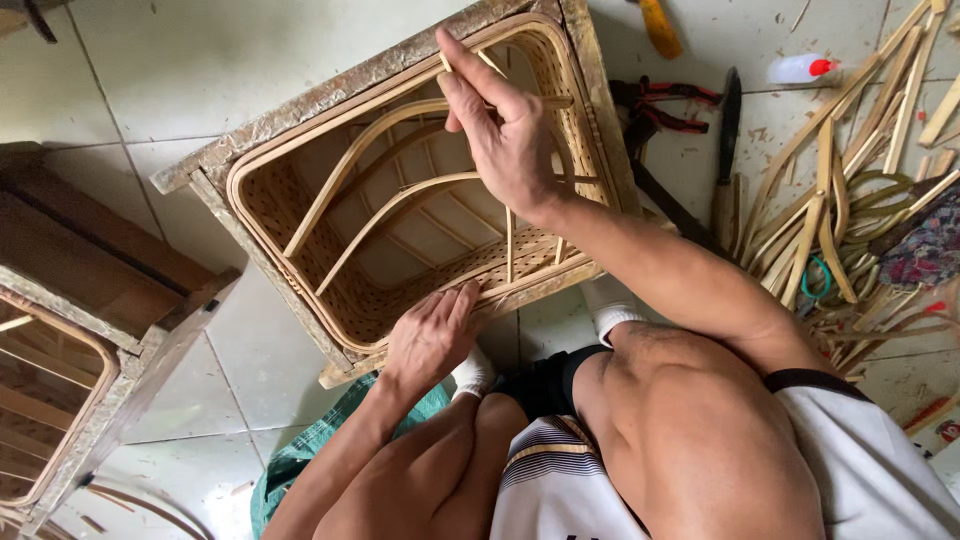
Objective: The person assembles a rectangular basket frame by inserting curved bamboo strips into a wooden mold. They use a hammer to tap the strips into place, then apply glue along the joints to secure them.
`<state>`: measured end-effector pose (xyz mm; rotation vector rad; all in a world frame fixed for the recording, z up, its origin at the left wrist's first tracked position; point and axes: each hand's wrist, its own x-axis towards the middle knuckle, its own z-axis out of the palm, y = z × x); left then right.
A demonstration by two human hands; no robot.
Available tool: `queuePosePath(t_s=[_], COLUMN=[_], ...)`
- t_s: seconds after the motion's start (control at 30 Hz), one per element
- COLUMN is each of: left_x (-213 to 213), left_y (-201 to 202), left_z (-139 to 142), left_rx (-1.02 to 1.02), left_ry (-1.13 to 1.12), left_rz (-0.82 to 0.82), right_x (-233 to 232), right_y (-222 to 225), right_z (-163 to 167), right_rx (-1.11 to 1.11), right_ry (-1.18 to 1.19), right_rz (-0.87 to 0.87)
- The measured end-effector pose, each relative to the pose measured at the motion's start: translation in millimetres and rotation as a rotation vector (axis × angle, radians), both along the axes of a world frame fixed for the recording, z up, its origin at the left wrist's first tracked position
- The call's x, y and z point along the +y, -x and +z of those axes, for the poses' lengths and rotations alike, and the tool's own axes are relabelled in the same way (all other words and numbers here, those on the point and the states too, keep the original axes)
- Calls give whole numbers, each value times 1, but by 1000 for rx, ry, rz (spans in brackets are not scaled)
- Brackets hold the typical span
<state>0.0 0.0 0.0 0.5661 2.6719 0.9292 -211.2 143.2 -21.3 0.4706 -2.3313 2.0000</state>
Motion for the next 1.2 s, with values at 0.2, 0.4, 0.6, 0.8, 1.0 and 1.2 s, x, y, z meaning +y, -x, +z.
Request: queuePosePath(t_s=[0.2,0.4,0.6,0.8,1.0,1.2], left_x=[-1,-5,-8,-11,-13,-17], left_y=[6,12,10,12,9,7], left_z=[-3,-6,-5,-6,-10,-10], left_rx=[63,97,73,73,91,86], left_ry=[-30,-40,-49,-67,-45,-71], left_rz=[-20,-44,-51,-56,-73,-42], right_x=[12,5,2,5,-2,-1], right_y=[-2,3,-5,-16,-10,-19], right_z=[-12,-21,-25,-11,-19,-22], right_rx=[-105,3,-61,-89,-54,-59], right_ry=[-165,-81,75,-129,-106,-180], right_rz=[12,-9,-68,-10,-95,12])
